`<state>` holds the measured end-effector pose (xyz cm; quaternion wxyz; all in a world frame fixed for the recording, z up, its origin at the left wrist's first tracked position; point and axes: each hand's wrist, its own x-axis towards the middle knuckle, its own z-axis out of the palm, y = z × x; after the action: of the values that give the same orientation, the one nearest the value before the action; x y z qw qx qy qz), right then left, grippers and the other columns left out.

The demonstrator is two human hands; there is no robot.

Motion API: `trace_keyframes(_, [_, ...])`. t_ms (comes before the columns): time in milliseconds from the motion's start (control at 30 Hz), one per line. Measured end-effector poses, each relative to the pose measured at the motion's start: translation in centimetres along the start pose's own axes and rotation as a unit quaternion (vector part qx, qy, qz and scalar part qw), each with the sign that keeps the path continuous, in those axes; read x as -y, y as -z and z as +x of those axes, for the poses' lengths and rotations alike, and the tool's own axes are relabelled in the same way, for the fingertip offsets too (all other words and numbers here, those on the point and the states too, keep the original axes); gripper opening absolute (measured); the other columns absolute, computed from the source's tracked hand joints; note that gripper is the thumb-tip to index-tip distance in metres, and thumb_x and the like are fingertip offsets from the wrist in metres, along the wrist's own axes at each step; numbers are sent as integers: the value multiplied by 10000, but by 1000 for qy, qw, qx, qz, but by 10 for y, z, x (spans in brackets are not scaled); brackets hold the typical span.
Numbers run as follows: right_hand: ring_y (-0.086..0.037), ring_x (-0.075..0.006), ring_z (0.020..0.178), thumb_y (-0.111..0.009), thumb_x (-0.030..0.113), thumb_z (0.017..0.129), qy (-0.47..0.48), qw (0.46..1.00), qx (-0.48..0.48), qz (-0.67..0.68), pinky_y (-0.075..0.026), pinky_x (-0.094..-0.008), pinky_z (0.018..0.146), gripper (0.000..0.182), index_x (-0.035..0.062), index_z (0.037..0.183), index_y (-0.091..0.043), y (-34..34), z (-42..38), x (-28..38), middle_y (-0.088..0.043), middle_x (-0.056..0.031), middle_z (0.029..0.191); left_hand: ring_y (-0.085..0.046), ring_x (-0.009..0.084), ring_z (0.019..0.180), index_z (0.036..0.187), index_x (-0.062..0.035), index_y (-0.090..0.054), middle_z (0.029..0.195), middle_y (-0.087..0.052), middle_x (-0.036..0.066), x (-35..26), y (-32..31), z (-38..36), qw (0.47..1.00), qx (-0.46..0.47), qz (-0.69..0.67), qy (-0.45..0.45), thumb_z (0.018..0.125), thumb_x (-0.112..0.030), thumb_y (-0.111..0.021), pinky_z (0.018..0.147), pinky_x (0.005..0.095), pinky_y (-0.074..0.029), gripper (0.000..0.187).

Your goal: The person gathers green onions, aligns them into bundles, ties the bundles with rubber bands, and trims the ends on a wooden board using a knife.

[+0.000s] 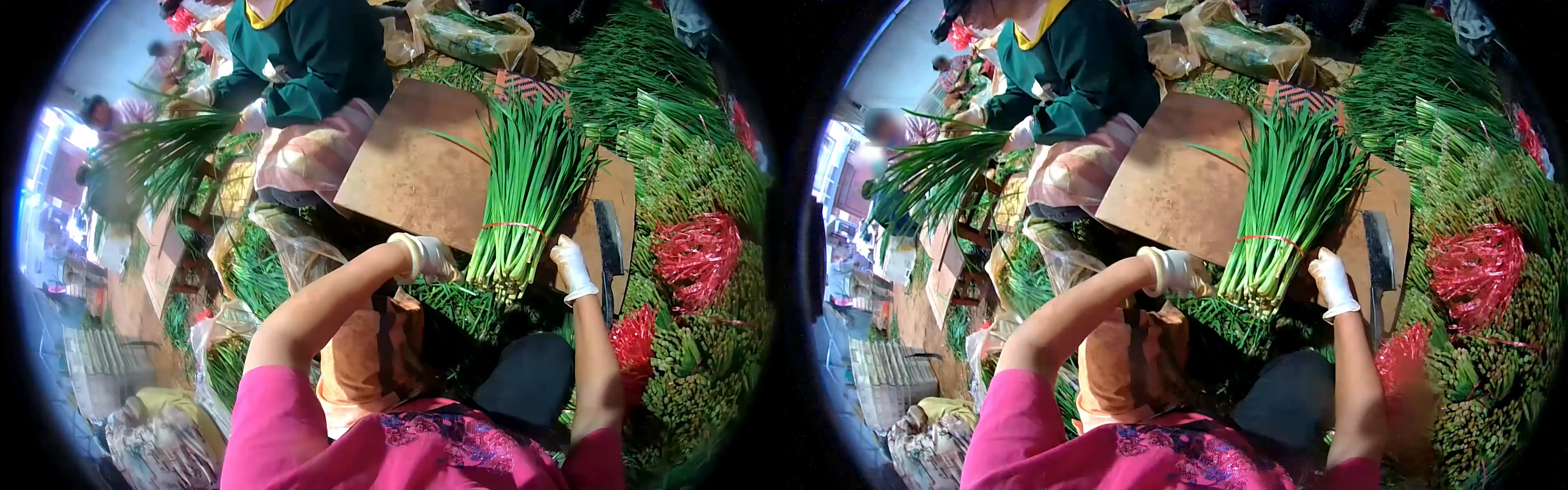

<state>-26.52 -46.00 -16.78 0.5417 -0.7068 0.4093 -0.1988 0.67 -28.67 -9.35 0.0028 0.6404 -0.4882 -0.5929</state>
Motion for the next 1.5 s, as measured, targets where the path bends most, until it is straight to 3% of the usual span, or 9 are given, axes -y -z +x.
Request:
trace_keyframes(200, [-329, -108, 554, -465, 18, 699, 44, 998, 6, -40, -325, -284, 492, 92, 52, 657, -391, 1, 0, 2, -308, -7, 598, -642, 237, 769, 933, -88, -680, 830, -678, 82, -5, 0, -21, 980, -16, 197, 8, 746, -277, -564, 696, 341, -503, 290])
trace_keyframes(433, [-324, -75, 567, -452, -4, 693, 31, 999, 1, -16, -318, -243, 500, 77, 55, 660, -414, -2, 0, 9, -333, 40, 618, -585, 240, 1026, 1160, -151, -588, 1157, -592, 107, 184, 27, -84, 809, -2, 546, 218, 771, -249, -581, 811, 358, -486, 401])
trace_keyframes(633, [-339, -84, 560, -444, -5, 680, -5, 1000, 4, -10, -315, -237, 495, 52, 45, 681, -456, -2, -1, 15, -370, 22, 611, -584, 242, 1020, 1155, -156, -596, 1141, -600, 96, 159, 42, -69, 866, -1, 463, 189, 774, -209, -578, 817, 364, -487, 385])
trace_keyframes(700, [-338, -88, 556, -443, -5, 678, -13, 1000, 6, 23, -314, -248, 490, 53, 47, 673, -443, -4, -2, 20, -363, 15, 606, -602, 299, 936, 1098, -151, -607, 1044, -627, 132, 65, 41, -53, 936, -167, 286, 116, 831, -300, -477, 805, 388, -479, 332])
trace_keyframes(867, [-318, -117, 559, -466, 20, 678, 19, 996, -34, -78, -316, -309, 490, 107, 44, 620, -380, -5, -1, 12, -304, -7, 585, -611, 310, 837, 979, -68, -611, 873, -639, 139, -28, 22, 34, 879, -370, 117, -276, 760, -263, -616, 748, 375, -489, 293])
trace_keyframes(1033, [-454, -80, 575, -530, 7, 738, -19, 996, 2, 88, -375, -233, 521, 49, 30, 697, -541, -15, -8, 60, -509, -7, 621, -615, 294, 904, 1000, -132, -649, 976, -645, 142, -46, 49, 23, 942, -288, 144, -89, 746, -208, -586, 771, 369, -489, 272])
trace_keyframes(1133, [-482, -86, 593, -541, 15, 741, 47, 996, 30, 68, -403, -227, 565, 39, 4, 706, -553, -31, -6, 86, -543, -15, 638, -600, 321, 898, 1012, -67, -618, 947, -627, 163, -45, 43, -5, 826, -490, -13, -277, 751, -277, -603, 783, 387, -484, 336])
trace_keyframes(1233, [-500, -93, 607, -562, -8, 745, 118, 992, -10, 31, -422, -232, 586, 30, 16, 727, -563, -49, -5, 111, -553, -34, 642, -485, 348, 1118, 1202, -56, -496, 1171, -534, 175, -74, 11, -31, 789, -438, 208, -377, 671, -357, -698, 940, 413, -394, 643])
trace_keyframes(1500, [-587, -140, 658, -504, -55, 821, 176, 947, 68, 262, -493, -247, 610, 69, -12, 778, -537, -101, 23, 150, -612, -102, 780, -263, 436, 1286, 1369, 65, -192, 1357, -285, 317, -29, 3, -43, 820, -506, 135, -229, 636, -506, -730, 1064, 416, -235, 1073])
